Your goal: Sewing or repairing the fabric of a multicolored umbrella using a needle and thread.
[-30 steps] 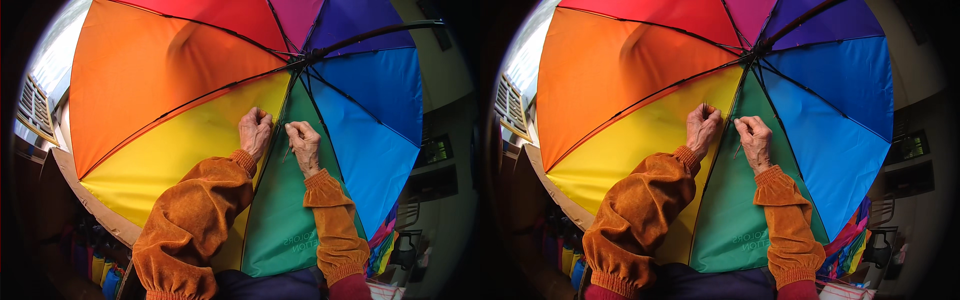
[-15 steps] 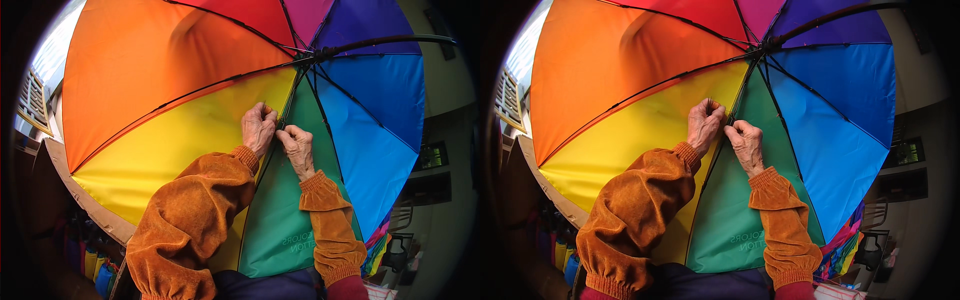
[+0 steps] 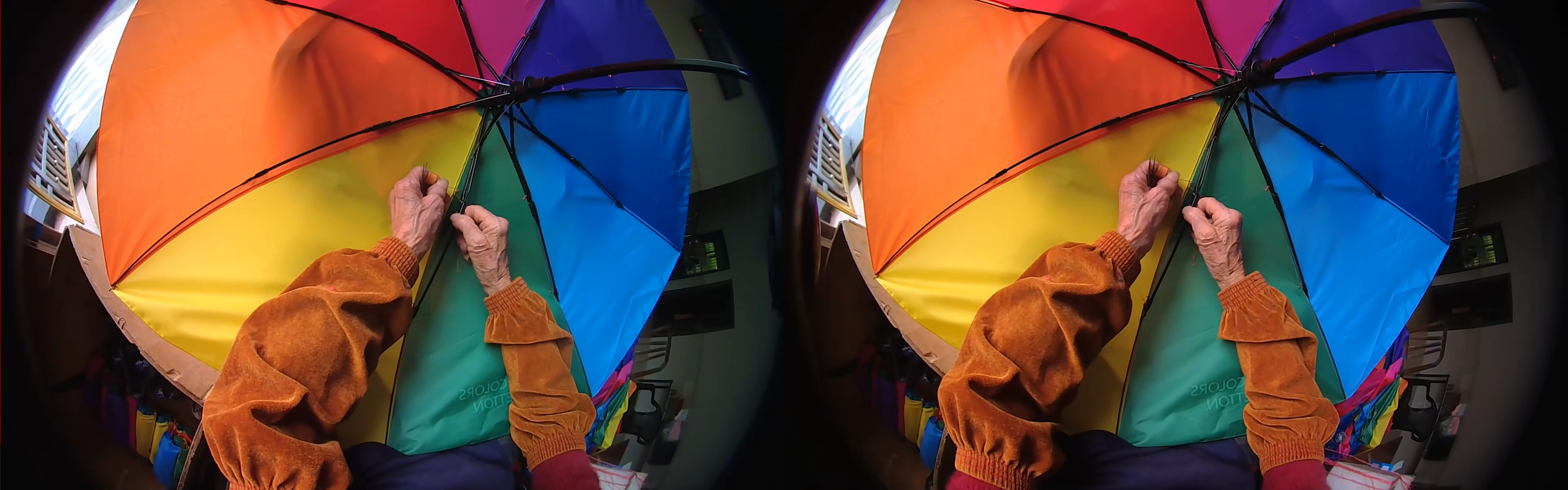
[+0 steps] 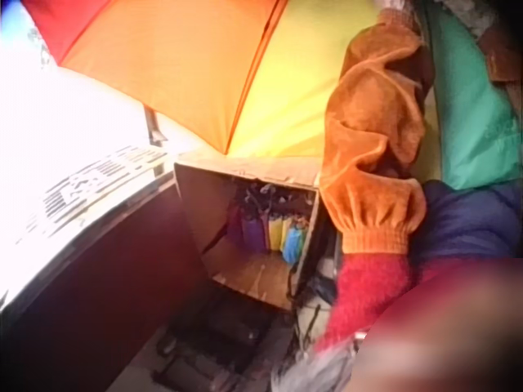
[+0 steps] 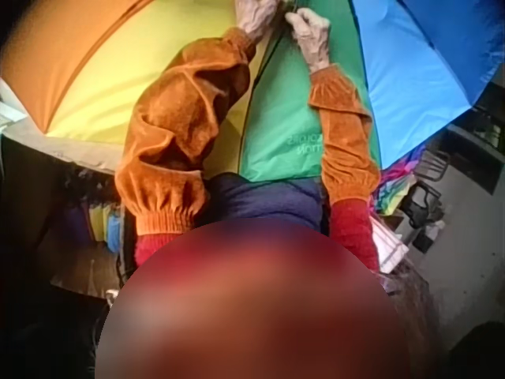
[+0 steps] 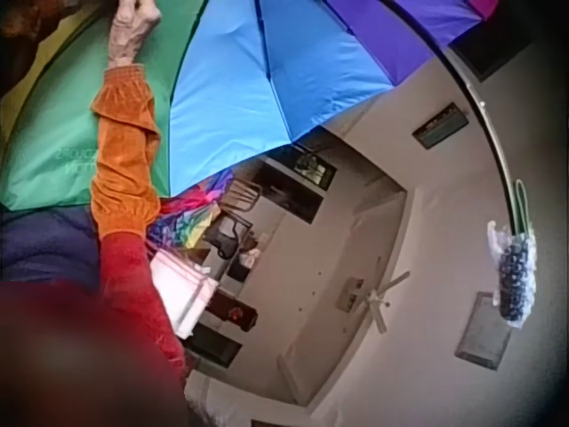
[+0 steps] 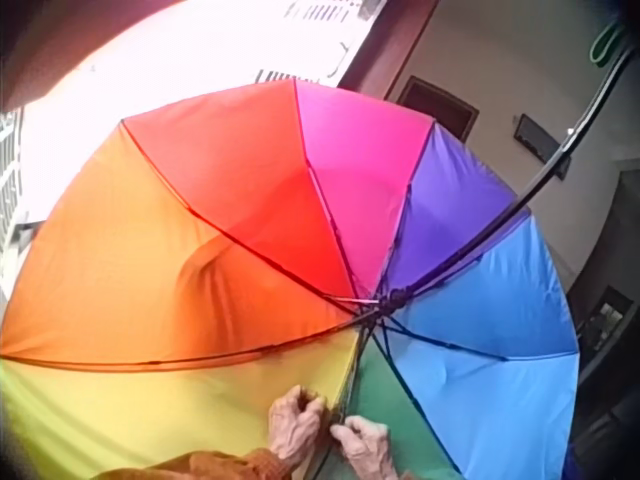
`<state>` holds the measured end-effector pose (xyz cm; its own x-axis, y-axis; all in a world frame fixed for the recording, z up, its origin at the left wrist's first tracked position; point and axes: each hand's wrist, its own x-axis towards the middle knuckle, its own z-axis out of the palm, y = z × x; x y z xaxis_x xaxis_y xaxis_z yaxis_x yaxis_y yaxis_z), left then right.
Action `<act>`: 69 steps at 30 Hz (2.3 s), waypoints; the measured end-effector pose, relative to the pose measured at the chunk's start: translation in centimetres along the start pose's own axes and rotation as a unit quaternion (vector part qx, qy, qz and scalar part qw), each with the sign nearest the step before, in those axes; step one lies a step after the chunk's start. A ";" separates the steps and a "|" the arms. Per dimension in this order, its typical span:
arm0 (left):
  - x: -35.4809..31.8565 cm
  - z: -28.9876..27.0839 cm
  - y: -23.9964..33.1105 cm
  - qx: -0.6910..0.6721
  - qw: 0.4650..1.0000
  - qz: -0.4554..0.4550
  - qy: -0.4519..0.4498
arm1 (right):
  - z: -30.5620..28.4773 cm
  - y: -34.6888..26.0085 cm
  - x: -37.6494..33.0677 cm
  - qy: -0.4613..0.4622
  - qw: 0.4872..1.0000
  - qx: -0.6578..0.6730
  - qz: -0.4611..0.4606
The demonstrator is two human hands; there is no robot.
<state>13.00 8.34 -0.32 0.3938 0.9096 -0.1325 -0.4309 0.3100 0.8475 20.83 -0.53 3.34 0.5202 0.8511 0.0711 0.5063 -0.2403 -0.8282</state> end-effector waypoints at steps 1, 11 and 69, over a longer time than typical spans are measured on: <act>0.1 -0.1 -0.2 -0.001 1.000 0.000 0.002 | 0.1 0.0 0.0 -0.002 1.000 -0.001 0.000; 0.1 -0.2 -0.8 0.110 0.992 0.054 -0.005 | 0.2 0.5 0.1 0.007 0.999 -0.022 -0.026; -1.1 -0.2 2.5 0.011 0.986 -0.153 -0.068 | -0.7 0.3 3.0 -0.007 0.966 -0.149 -0.211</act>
<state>11.36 8.20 1.86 0.6089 0.7286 -0.3137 -0.2582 0.5560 0.7901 23.05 1.64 3.73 0.2149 0.9085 0.3584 0.8476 0.0088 -0.5306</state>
